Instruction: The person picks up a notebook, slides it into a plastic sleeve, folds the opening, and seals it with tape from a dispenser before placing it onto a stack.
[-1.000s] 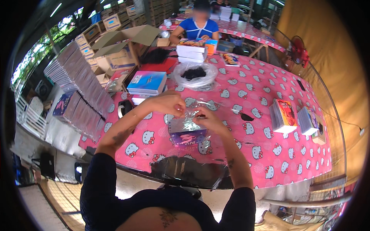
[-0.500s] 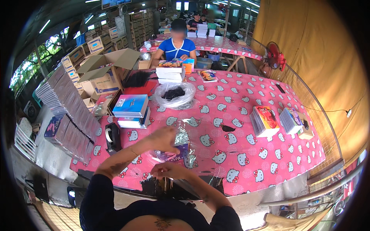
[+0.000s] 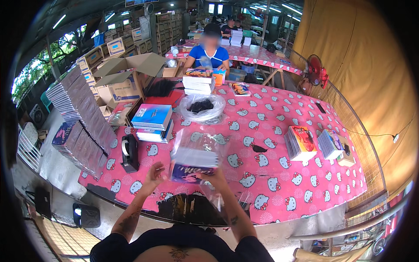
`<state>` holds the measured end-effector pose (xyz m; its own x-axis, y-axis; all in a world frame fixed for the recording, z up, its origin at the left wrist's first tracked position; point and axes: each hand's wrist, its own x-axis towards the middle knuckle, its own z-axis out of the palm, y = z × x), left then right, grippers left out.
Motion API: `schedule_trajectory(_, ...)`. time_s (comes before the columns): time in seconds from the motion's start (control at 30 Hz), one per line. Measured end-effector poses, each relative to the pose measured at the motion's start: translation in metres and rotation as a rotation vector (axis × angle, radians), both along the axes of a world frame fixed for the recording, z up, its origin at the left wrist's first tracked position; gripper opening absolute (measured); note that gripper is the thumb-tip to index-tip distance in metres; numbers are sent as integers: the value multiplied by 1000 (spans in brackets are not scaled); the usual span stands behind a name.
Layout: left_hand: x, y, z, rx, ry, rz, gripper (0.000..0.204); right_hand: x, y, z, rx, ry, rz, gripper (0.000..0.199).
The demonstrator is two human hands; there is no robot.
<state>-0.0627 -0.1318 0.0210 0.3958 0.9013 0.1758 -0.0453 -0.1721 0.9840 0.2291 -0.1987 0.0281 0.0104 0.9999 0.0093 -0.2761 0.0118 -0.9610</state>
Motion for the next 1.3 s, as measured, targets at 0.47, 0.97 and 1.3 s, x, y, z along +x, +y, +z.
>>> schedule_trajectory(0.47, -89, 80, 43, 404, 702, 1005, 45, 19, 10, 137, 58, -362, -245, 53)
schedule_trajectory(0.97, -216, 79, -117, 224, 946, 865, 17, -60, 10, 186, 609, -1060, -229, 30)
schedule_trajectory(1.3, -33, 49, 101, 412, 37, -119, 18, -104, 17, 170, 664, -1528, -183, 41)
